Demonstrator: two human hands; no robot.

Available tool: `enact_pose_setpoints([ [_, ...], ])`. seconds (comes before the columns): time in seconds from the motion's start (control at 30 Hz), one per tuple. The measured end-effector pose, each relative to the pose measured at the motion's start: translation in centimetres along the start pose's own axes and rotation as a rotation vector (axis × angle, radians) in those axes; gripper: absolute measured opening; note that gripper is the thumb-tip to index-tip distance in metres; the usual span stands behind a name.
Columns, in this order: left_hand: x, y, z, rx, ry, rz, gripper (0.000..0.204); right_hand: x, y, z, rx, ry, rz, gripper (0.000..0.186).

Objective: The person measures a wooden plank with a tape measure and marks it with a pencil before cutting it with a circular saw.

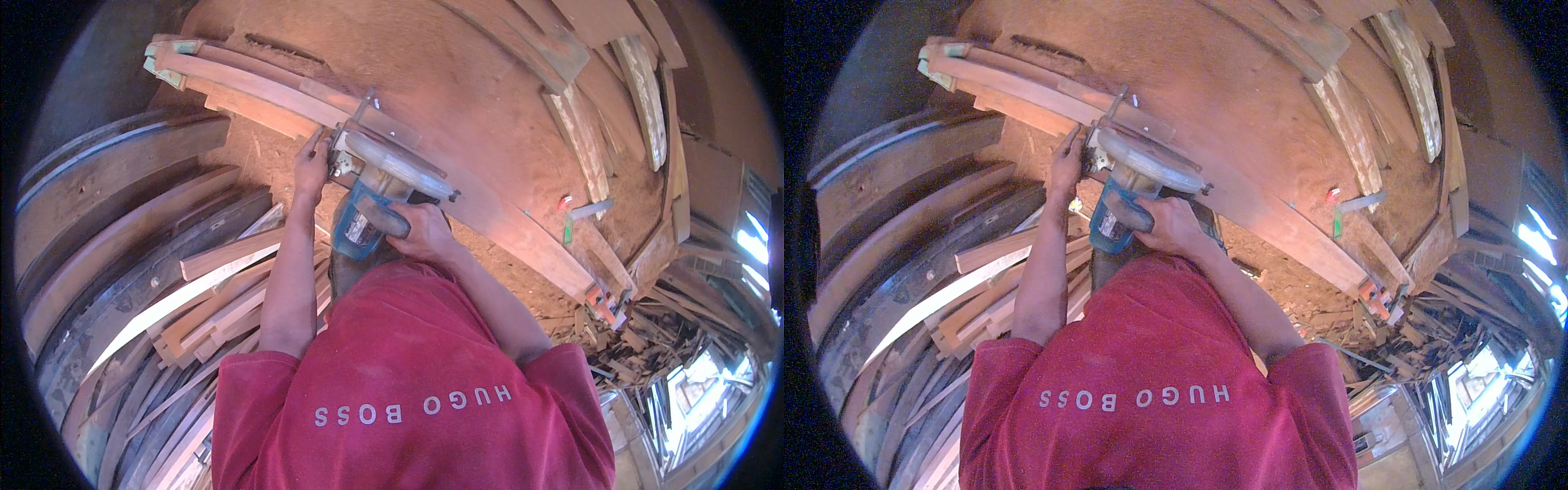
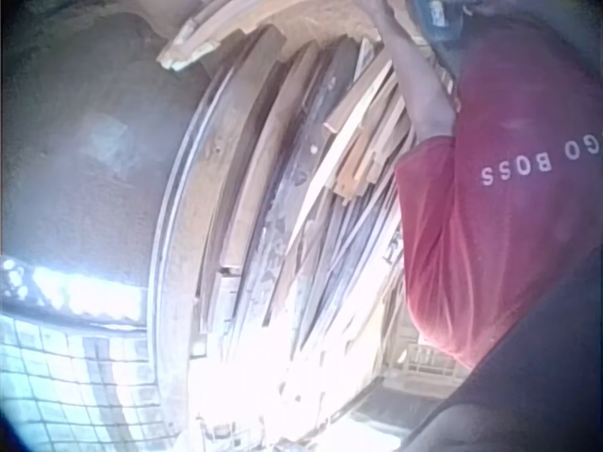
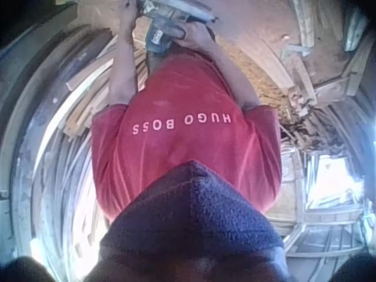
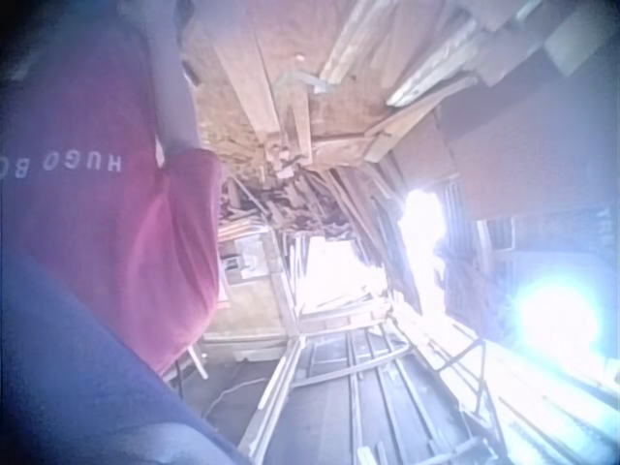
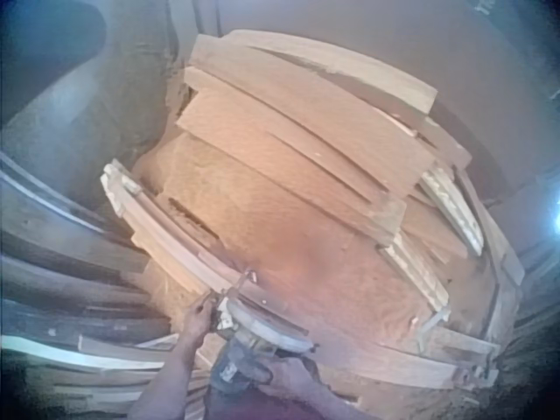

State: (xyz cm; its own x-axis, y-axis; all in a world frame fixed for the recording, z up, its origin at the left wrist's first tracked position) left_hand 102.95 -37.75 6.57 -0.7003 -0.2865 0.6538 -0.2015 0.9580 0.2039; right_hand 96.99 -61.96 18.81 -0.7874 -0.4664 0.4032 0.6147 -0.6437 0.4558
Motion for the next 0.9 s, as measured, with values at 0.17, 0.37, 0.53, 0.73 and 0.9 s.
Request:
enact_pose_setpoints([
  [0.17,-0.4,0.5,-0.6,0.066,0.015,0.01,0.05,-0.8,-0.1,0.7,-0.006,-0.006,-0.008,0.049],
  [0.37,-1.6,1.6,-0.1,-0.024,0.029,0.031,0.045,-1.6,-0.6,1.2,-0.005,-0.018,0.008,0.051],
  [0.53,-1.8,2.0,-0.8,-0.009,0.067,0.021,0.049,-2.3,-0.7,1.5,-0.001,-0.029,0.035,0.053],
  [0.73,-2.8,3.0,-0.7,-0.005,0.036,-0.006,0.049,-3.2,-1.1,2.0,-0.002,-0.029,0.043,0.054],
  [0.9,-2.9,3.5,-1.9,0.017,0.061,0.003,0.049,-4.0,-1.5,2.4,-0.008,-0.036,0.057,0.053],
])
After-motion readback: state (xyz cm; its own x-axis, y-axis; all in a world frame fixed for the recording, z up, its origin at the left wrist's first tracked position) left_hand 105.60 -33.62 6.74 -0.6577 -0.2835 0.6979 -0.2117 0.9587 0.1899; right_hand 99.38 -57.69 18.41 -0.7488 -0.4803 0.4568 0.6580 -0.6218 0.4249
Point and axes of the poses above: each hand's wrist, its own x-axis away from the middle knuckle, its own y-axis out of the back of the hand, z = x × y, the point moved 2 cm from there along -x, towards the middle knuckle, and after that the axes turned 1 degree about -z, right-handed, at the moved point
